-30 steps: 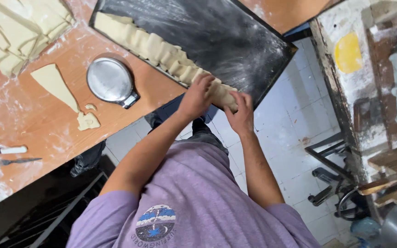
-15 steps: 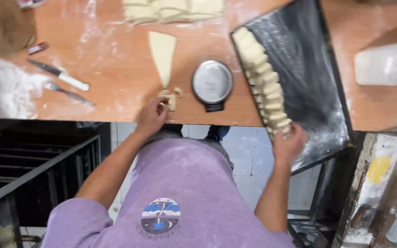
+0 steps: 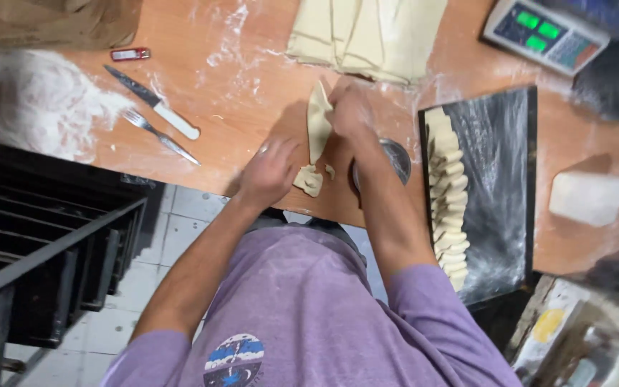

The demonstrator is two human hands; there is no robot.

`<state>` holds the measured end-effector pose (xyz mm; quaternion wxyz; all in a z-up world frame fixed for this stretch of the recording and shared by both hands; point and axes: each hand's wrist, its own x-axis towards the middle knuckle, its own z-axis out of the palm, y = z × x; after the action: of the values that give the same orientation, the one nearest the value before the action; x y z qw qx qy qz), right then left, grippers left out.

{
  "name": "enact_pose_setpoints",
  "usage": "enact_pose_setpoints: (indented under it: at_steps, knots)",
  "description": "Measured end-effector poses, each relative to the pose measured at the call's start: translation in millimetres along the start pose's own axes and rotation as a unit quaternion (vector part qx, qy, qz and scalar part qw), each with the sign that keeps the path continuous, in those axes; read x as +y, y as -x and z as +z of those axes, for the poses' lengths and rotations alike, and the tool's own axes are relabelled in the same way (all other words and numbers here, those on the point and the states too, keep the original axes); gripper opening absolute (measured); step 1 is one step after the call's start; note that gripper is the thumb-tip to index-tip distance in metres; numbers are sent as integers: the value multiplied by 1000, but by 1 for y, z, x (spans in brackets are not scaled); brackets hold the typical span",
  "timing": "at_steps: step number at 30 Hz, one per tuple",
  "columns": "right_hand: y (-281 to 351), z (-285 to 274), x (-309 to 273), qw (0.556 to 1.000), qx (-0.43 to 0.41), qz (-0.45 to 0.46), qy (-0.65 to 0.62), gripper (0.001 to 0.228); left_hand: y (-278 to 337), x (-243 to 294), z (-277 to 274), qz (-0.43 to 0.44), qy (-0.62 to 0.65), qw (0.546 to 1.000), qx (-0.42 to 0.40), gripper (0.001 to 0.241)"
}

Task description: Weighing small pieces of triangular dough on a digital scale and shaping them before placing them onto a baking tray.

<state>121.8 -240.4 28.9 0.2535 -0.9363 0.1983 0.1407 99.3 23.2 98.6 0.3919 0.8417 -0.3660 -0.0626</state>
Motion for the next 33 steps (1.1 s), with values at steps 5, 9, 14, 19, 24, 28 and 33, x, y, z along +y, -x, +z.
enact_pose_setpoints:
  at_steps: [5, 9, 14, 19, 24, 28, 33]
  knots:
    - [87, -51, -33, 976, -79, -188, -75, 30, -60, 6, 2, 35, -66, 994, -76, 66]
    - [141, -61, -3, 945, 103, -158, -268, 49, -71, 10, 22, 11, 148, 968, -200, 35]
    - [173, -20, 46, 894, -57, -44, -441, 54, -77, 40, 26, -103, 510, 815, -255, 30]
    - [201, -27, 10, 827, -80, -121, -543, 43, -71, 55, 55, -160, 503, 818, -229, 23]
    - [244, -55, 0, 841, -89, 136, -516, 35, -95, 80, 45, -366, 383, 843, -88, 16]
    - [287, -40, 84, 884, -77, 135, -440, 35, -84, 18, 117, -271, 377, 885, 27, 27]
    - [317, -33, 174, 928, 25, 285, -241, 39, -88, 56, 164, -274, 191, 943, 20, 34]
